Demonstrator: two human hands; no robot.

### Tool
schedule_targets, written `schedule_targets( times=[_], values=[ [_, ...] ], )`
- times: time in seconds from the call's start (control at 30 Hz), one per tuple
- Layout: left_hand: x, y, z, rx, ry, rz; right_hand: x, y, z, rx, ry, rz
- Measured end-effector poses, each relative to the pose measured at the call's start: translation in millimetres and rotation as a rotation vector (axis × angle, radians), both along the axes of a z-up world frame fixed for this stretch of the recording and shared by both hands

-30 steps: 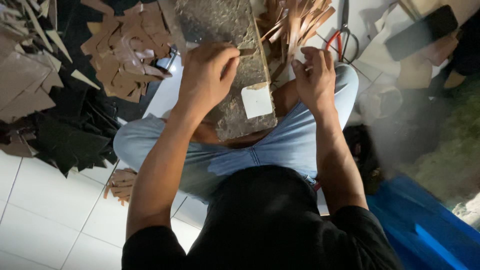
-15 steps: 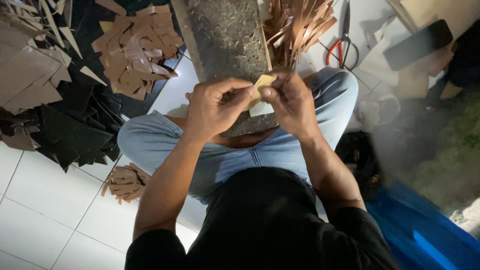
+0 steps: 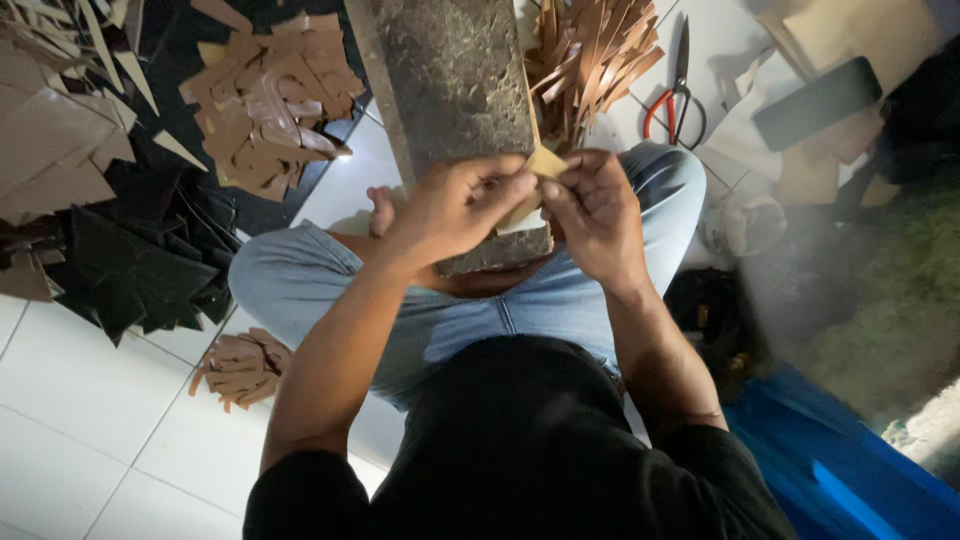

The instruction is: The person sits on the floor and smooths the edges of small leather strips using a white block against a wooden board. They handle the strips one at a time, rubbing them along the board, then place the finished pieces on the floor.

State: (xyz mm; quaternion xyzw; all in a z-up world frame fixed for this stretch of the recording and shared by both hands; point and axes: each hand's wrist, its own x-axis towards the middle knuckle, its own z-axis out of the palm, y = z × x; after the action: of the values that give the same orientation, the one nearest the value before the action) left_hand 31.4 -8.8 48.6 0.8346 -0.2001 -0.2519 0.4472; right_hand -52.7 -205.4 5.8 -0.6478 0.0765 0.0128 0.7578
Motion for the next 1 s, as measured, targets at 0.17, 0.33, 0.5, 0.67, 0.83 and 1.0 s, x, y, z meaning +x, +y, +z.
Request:
schedule_targets(
  times=[0.17, 0.33, 0.5, 0.67, 0.83, 1.0],
  values=[
    [-16, -5, -21, -0.158, -0.141, 0.157, 1, 12, -5, -0.327, -0.171, -0.081],
    [-1, 1, -16, -0.102, 0.152, 0.282, 2, 14, -6, -0.315, -0.136, -0.112],
    [30, 16, -7, 0.072, -0.291, 0.381, 3, 9, -18, -0.051, 0.183, -0.107],
    [34, 6, -16, 0.089, -0.951, -0.01, -7, 13, -28, -0.724, 0.119, -0.138],
    [-16, -10, -33, 0.227, -1.019, 0.023, -15, 7, -20, -0.807, 0.138, -0.058],
    [-54, -4, -55, 0.19, -0.67, -0.014, -7, -1, -6, -0.803, -0.137, -0.031]
  ],
)
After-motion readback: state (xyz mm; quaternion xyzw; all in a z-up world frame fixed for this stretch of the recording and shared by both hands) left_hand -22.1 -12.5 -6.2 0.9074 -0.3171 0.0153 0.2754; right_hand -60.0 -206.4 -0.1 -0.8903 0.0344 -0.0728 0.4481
